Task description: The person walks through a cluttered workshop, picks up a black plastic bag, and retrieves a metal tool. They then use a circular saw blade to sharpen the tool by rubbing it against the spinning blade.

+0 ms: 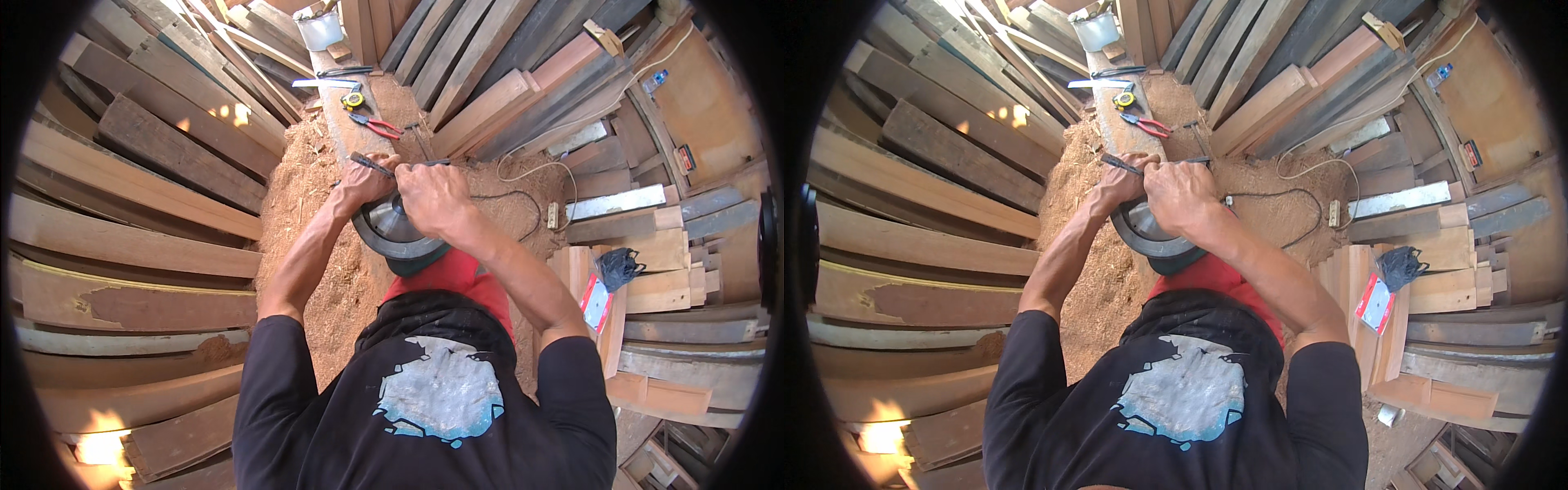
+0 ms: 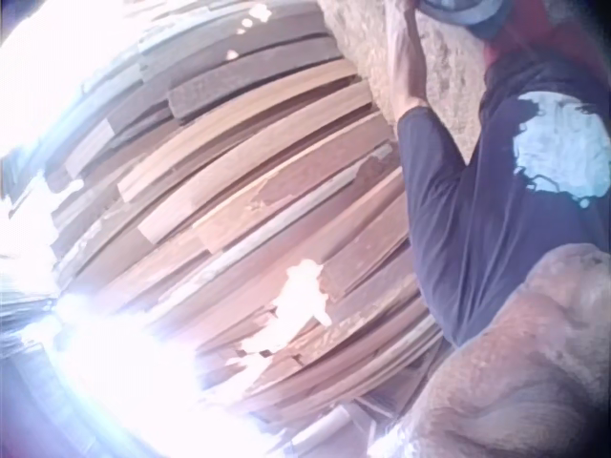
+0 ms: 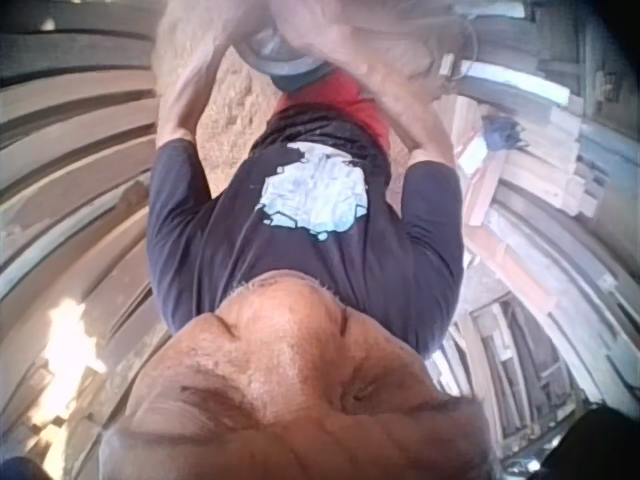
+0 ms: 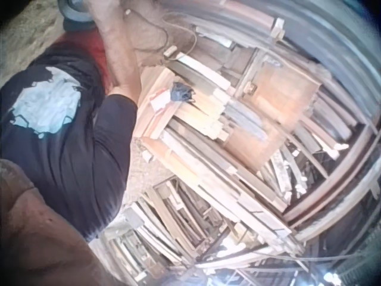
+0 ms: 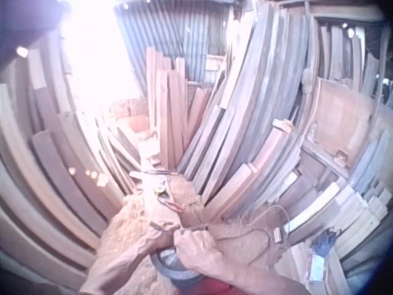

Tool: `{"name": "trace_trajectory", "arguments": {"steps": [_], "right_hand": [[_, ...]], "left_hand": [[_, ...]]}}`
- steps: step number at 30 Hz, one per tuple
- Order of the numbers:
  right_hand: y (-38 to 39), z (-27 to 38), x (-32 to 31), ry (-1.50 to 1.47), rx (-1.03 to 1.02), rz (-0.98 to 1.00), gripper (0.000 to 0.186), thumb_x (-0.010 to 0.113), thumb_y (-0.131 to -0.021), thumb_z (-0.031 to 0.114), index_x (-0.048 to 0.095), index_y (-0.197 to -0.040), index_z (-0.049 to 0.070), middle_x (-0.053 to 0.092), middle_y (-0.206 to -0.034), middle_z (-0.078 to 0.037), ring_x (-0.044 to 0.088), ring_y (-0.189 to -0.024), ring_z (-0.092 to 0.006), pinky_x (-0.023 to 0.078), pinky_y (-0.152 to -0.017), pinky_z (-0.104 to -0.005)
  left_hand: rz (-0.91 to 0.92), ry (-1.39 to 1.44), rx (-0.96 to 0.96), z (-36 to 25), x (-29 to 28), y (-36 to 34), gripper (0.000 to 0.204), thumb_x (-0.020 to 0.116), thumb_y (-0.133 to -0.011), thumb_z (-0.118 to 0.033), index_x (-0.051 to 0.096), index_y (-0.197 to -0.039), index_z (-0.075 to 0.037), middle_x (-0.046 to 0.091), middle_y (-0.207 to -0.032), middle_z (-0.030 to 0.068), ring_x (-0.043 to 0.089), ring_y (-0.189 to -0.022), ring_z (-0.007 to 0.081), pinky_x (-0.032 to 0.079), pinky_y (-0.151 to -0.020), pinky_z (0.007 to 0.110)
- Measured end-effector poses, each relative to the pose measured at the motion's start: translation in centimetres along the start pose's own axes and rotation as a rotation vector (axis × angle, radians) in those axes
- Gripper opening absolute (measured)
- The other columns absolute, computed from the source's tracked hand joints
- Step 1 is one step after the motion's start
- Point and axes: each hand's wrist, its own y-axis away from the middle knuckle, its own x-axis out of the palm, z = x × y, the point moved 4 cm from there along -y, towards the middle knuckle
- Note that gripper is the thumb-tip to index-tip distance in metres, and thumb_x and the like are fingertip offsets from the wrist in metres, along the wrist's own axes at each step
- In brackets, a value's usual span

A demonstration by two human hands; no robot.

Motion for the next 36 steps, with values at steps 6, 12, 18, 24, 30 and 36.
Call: {"name": "trace_trajectory", "arguments": {"steps": [6,12,18,24,30,36], "right_hand": [[-0.6,-0.1,-1.6,-0.075,-0.006,0.157,0.025,0.053,-0.092,0.015,0.069,-0.105,0.001,0.074,-0.102,-0.024,0.073,-0.100,-0.0393,0.057,-0.088,-0.0489],[-1.1,-0.9,-0.4,-0.100,-0.070,0.125,0.025,0.049,-0.094,0.015,0.068,-0.106,0.002,0.073,-0.099,-0.024,0.071,-0.100,-0.0418,0.056,-0.088,-0.0517],[-1.8,-0.9,-0.1,-0.091,-0.136,0.117,0.025,0.049,-0.094,0.016,0.068,-0.099,0.002,0.072,-0.099,-0.026,0.070,-0.099,-0.0425,0.055,-0.086,-0.0525],[-1.6,-0.9,0.0,-0.100,-0.161,0.066,0.020,0.052,-0.093,0.016,0.066,-0.097,0.002,0.072,-0.093,-0.026,0.071,-0.093,-0.0437,0.056,-0.081,-0.0533],[-0.9,0.5,-0.7,-0.043,-0.079,0.116,0.017,0.057,-0.091,0.014,0.065,-0.097,0.001,0.073,-0.085,-0.024,0.073,-0.084,-0.0425,0.059,-0.075,-0.0513],[0.6,1.8,-0.8,-0.035,-0.056,0.128,0.016,0.059,-0.088,0.011,0.065,-0.097,-0.001,0.072,-0.082,-0.026,0.075,-0.081,-0.0408,0.060,-0.073,-0.0502]], "left_hand": [[-0.036,0.224,-0.232,0.6,-2.3,1.3,0.027,0.060,-0.094,-0.029,0.066,-0.101,-0.003,0.070,-0.095,0.0247,0.068,-0.093,0.0450,0.054,-0.081,0.052],[-0.039,0.394,-0.319,2.8,-2.0,3.4,0.024,0.057,-0.092,-0.016,0.071,-0.107,-0.004,0.073,-0.098,0.0211,0.072,-0.090,0.0368,0.056,-0.083,0.044],[-0.086,0.462,-0.419,4.7,-0.5,4.5,0.024,0.061,-0.091,-0.015,0.075,-0.109,-0.008,0.075,-0.102,0.0173,0.072,-0.099,0.0364,0.056,-0.089,0.045],[-0.116,0.423,-0.468,2.6,-1.6,5.0,0.023,0.059,-0.093,-0.019,0.075,-0.107,-0.009,0.075,-0.101,0.0182,0.072,-0.099,0.0372,0.056,-0.087,0.046],[-0.050,0.289,-0.503,4.0,0.7,4.8,0.025,0.060,-0.095,-0.026,0.073,-0.110,-0.010,0.075,-0.100,0.0179,0.072,-0.097,0.0365,0.056,-0.086,0.045],[-0.092,0.413,-0.469,1.9,-1.7,5.4,0.027,0.062,-0.096,-0.031,0.073,-0.110,-0.011,0.075,-0.101,0.0178,0.072,-0.096,0.0367,0.056,-0.086,0.046]]}}
